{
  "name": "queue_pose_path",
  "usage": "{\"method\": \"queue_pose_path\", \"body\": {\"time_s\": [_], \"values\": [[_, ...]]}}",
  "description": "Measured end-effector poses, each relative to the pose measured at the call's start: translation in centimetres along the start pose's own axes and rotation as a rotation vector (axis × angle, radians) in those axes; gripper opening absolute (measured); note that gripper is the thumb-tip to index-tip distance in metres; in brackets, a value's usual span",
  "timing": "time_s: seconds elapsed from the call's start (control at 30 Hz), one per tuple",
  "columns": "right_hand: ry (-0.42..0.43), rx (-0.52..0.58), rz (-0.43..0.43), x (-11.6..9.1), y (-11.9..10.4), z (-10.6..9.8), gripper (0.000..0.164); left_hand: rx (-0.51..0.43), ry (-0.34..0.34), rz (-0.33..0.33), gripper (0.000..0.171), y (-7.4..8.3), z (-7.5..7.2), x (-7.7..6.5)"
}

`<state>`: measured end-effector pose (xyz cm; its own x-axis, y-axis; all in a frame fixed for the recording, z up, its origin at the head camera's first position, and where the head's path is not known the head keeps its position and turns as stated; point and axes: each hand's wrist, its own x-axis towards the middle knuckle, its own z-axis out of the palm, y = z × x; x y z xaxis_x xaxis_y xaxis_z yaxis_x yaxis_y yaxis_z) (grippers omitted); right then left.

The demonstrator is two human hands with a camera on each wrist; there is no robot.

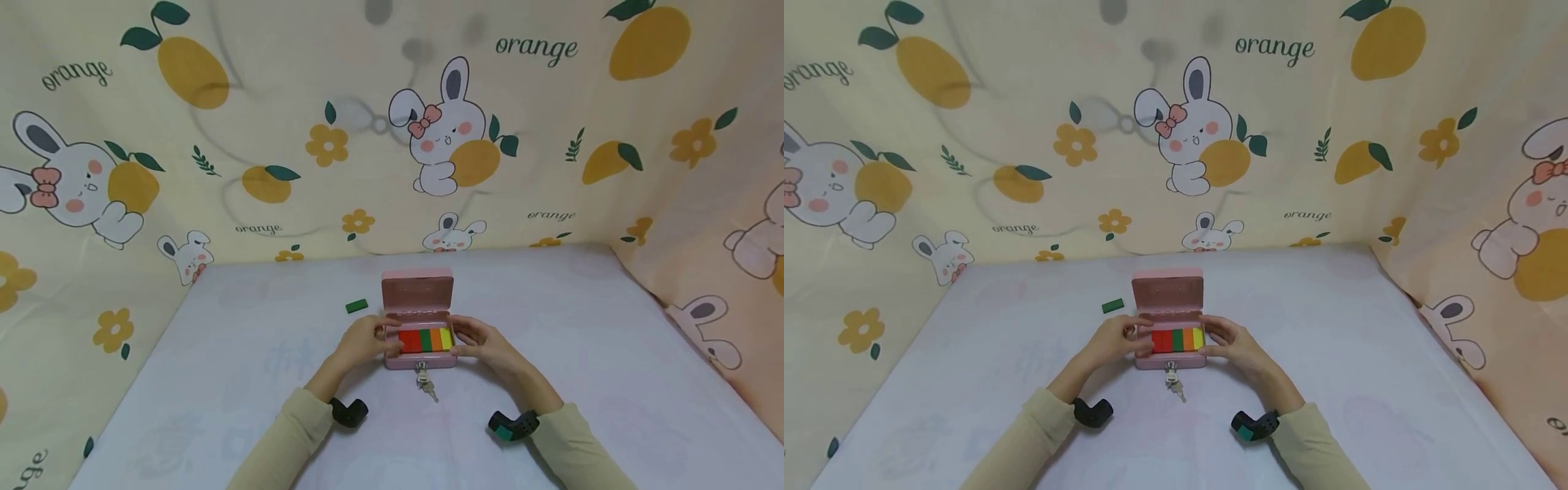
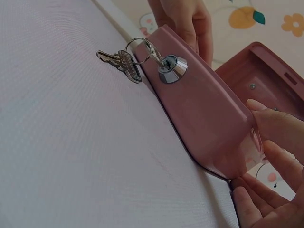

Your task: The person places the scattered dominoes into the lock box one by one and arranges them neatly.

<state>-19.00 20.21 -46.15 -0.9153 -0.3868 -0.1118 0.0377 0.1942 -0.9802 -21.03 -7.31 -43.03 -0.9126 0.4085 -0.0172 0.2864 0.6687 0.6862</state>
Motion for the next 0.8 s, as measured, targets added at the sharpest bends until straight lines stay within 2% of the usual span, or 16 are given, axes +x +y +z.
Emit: {"method": "queue_pose_path", "body": {"time_s": [0.33, 0.57, 0.8], "values": [[-0.004, -0.001, 0.001, 0.1, -0.1, 0.0, 0.07, -0.032, 0.019, 0.004, 0.035, -0.1, -0.9, -0.2], [-0.004, 0.014, -0.004, 0.0, -0.4, 0.0, 0.071, -0.11, 0.072, 0.006, 0.028, -0.9, -1.9, -0.2], [0.0, 0.008, -0.002, -0.1, -0.2, 0.0, 0.07, -0.103, 0.114, 0.021, 0.025, -2.1, -2.4, 0.0]]}}
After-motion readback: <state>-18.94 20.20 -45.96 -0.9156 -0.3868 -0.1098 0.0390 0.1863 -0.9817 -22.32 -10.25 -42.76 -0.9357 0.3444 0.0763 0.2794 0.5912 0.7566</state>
